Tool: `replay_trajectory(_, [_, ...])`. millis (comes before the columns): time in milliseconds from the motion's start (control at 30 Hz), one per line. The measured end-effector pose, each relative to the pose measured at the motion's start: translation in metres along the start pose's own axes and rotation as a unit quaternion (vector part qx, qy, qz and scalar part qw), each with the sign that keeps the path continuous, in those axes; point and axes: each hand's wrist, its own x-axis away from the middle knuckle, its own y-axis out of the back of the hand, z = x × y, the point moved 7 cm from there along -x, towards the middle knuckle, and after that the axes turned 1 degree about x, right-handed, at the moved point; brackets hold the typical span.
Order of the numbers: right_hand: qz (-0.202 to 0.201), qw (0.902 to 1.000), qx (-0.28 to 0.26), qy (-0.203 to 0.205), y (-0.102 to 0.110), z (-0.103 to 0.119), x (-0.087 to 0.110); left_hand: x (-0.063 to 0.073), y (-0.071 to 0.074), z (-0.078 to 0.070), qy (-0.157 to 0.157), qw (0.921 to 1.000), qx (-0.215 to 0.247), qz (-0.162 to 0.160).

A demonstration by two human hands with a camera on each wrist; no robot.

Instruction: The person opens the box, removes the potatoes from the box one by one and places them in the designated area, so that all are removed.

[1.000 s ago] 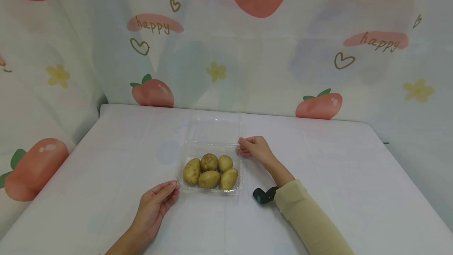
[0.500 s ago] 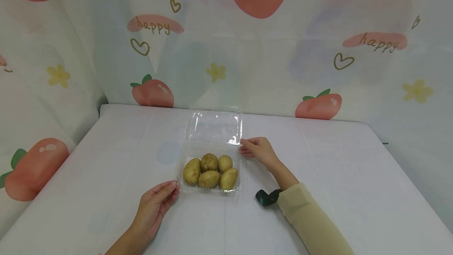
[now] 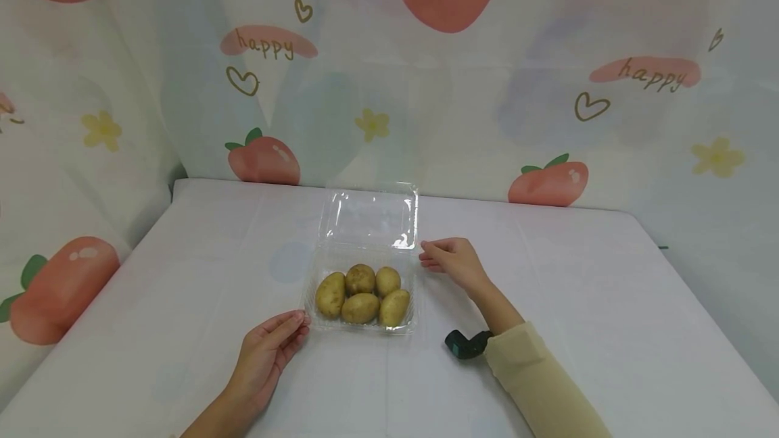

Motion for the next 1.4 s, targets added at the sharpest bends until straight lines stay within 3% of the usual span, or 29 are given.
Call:
replay_trajectory(300, [-0.049,0.9951,0.083,0.021,0.007,0.016,0.012,0.0,0.0,0.0,-0.001,1.0,-0.002,0.0])
replay_trajectory(600, [-0.055,0.9903,0.106,0.072,0.001,0.035,0.024,-0.001,0.0,0.001,0.0,1.0,0.004,0.0])
replay_trajectory(1000, [-0.03,0.9879,0.104,0.111,-0.017,0.047,0.03,-0.001,0.0,-0.001,-0.001,1.0,0.008,0.003])
replay_trajectory(1400, [0.012,0.9881,0.1,0.117,-0.039,0.049,0.032,-0.001,0.0,0.0,-0.003,0.9999,0.01,0.004])
